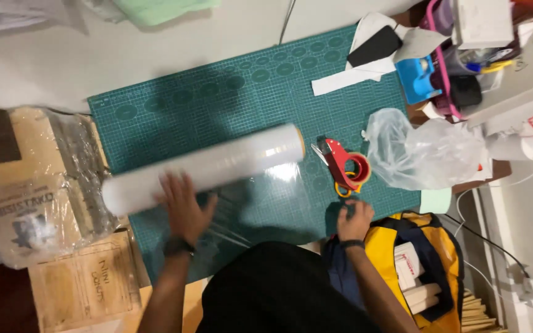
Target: Organizing stacks of plastic bags and wrapping them in plastic film for shipment.
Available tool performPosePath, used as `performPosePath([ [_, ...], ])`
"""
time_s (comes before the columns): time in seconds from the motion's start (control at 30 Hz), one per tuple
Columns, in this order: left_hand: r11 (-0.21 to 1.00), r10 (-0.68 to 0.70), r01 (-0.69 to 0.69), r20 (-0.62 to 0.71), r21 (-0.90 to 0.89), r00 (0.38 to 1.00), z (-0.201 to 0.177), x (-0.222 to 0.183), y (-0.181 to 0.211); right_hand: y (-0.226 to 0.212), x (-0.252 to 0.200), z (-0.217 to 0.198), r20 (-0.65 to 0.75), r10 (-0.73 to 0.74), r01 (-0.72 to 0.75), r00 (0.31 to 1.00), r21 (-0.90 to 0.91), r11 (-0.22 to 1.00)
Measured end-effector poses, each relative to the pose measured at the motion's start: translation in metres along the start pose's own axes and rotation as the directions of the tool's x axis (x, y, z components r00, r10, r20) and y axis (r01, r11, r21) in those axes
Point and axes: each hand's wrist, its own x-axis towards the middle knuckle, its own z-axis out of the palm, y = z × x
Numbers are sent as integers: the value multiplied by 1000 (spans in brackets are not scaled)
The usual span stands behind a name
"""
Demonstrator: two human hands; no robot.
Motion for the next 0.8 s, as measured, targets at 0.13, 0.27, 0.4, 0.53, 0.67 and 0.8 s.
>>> performPosePath([
  [0.13, 916, 87, -129, -126, -379, 988, 1, 123, -17, 10, 11, 10, 13, -197, 196, 980, -158, 968],
  [0.27, 948, 206, -231, -133, -220, 970, 5, 139, 34, 6, 40, 20, -25, -307, 297, 951, -195, 935],
  [0.4, 961, 278, -277, 144, -25, 950, 51, 123, 33, -7, 41, 6, 36, -333, 333, 942, -196, 922],
  [0.53, 959, 282, -265, 214, -104, 935, 53, 176, 11, 3, 39, 6, 94, -324, 337, 941, -328, 883],
  [0.67, 961, 245, -185, 323, -207, 914, 44, 245, -7, -20, 23, -18, 153, -203, 231, 967, -194, 953],
  [0.8, 875, 245, -143, 169, -462, 955, 37, 291, -27, -45, 2, -37, 564, 245, -567, 789, 514, 644],
])
